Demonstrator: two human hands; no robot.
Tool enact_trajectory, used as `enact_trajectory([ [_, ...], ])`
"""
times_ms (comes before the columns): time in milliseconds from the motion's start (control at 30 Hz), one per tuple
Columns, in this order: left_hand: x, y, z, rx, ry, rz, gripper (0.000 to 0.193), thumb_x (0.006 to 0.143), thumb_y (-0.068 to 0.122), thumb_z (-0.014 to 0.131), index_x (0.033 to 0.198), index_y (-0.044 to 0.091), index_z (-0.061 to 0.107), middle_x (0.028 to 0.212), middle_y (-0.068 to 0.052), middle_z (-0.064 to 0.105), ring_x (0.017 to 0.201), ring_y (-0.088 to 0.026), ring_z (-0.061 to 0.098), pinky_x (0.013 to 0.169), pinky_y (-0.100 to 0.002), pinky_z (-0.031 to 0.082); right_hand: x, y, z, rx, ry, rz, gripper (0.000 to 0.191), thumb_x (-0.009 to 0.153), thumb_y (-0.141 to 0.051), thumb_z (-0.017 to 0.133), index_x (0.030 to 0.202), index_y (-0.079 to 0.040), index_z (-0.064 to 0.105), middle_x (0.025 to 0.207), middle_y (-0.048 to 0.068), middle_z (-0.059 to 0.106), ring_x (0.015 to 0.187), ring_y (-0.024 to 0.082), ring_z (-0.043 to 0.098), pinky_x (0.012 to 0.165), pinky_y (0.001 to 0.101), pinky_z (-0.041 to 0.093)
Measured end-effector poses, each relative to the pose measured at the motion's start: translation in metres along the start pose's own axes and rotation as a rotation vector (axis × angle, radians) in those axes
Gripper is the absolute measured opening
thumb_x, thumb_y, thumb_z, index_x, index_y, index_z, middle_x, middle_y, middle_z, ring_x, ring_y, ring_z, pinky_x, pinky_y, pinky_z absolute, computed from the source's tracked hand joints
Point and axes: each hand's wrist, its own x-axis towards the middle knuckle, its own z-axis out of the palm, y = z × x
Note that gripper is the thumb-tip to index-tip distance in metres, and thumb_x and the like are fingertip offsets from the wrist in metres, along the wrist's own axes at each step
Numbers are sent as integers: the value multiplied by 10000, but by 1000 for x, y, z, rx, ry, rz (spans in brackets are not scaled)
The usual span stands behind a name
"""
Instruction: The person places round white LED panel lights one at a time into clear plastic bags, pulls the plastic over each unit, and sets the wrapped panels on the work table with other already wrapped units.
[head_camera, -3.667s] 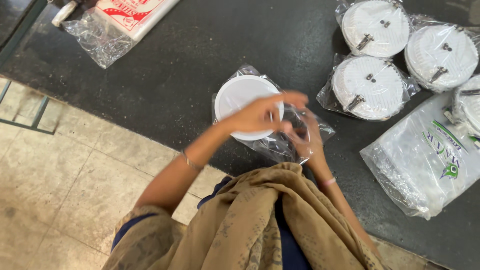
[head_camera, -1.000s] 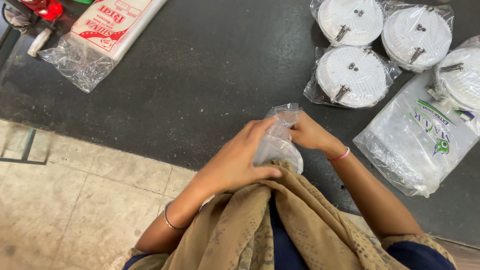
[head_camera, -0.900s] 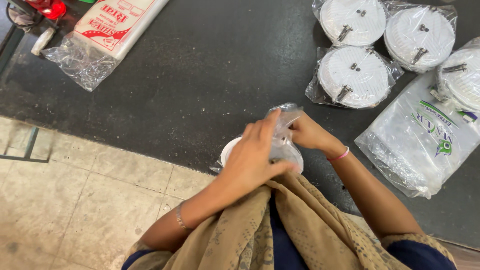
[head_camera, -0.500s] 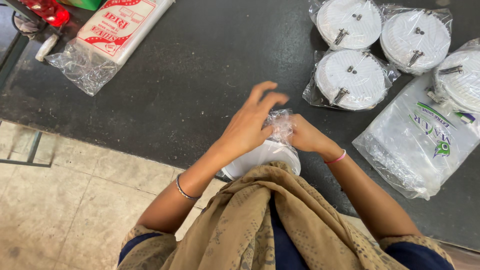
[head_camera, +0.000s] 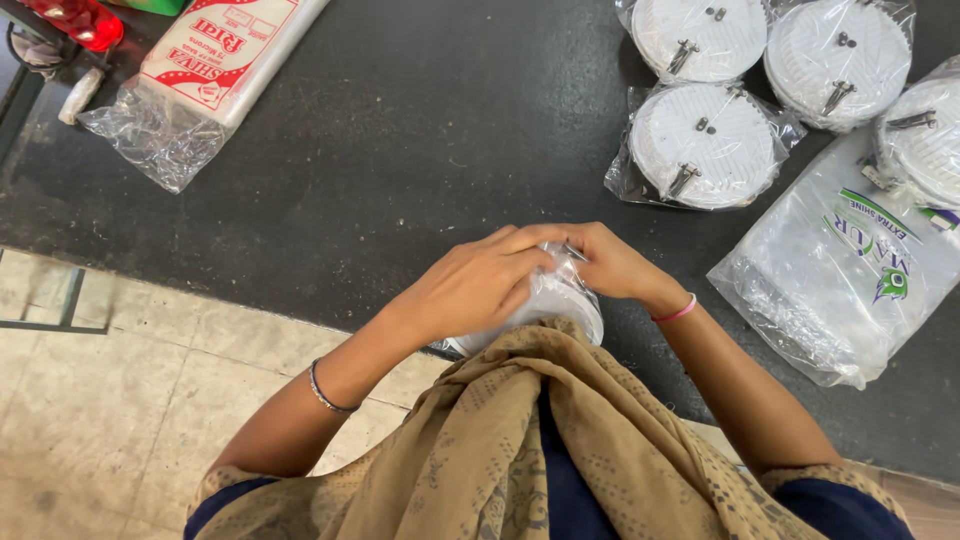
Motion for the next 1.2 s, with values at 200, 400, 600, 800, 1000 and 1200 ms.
enact_trajectory([
  [200, 9, -2, 4, -136, 19, -162, 161, 940, 109, 674, 1096, 73, 658, 1108, -80, 657, 1022, -293, 675, 843, -401, 549, 1, -1, -1, 3, -29, -57, 347, 944, -101, 648, 1269, 23, 661, 1089, 48, 753, 979, 64, 634, 852, 260, 541],
  [400, 11, -18, 0, -94, -75, -126, 109, 921, 21, 641, 1004, 74, 687, 1030, -75, 710, 935, -279, 703, 791, -391, 558, -1, -11, -4, 0, -5, 60, 208, 995, -142, 626, 1127, 5, 688, 886, 27, 693, 810, 33, 555, 702, 240, 494],
  [600, -6, -11, -7, -73, -126, -137, 216, 935, 65, 584, 1114, 50, 705, 1120, -94, 719, 987, -286, 682, 852, -416, 551, -1, -22, -2, -27, -7, 58, 176, 998, -111, 561, 1077, -13, 685, 825, -17, 694, 773, 21, 559, 667, 244, 492],
  [800, 0, 5, -3, 65, -108, -165, 270, 966, 264, 634, 1111, 48, 709, 1154, -81, 715, 1066, -302, 624, 897, -425, 505, -4, -40, -3, -235, 58, 111, 227, 1057, -210, 554, 1083, -29, 689, 744, 90, 628, 683, 120, 530, 634, 298, 481],
  [1000, 6, 1, 5, 130, -71, -150, 214, 948, 199, 626, 1104, 74, 703, 1171, -52, 707, 1084, -283, 617, 887, -411, 468, -24, -66, 3, -316, 108, 68, 322, 1051, -309, 532, 1249, -73, 627, 892, 191, 722, 796, 348, 731, 692, 411, 554],
  [1200, 2, -11, 30, -43, 46, -350, 205, 948, 204, 686, 1093, 66, 640, 1082, -57, 710, 963, -296, 690, 822, -408, 540, -37, -65, 32, -490, 330, -23, 529, 927, -317, 682, 1366, -58, 540, 1049, 212, 726, 881, 416, 707, 708, 474, 562],
])
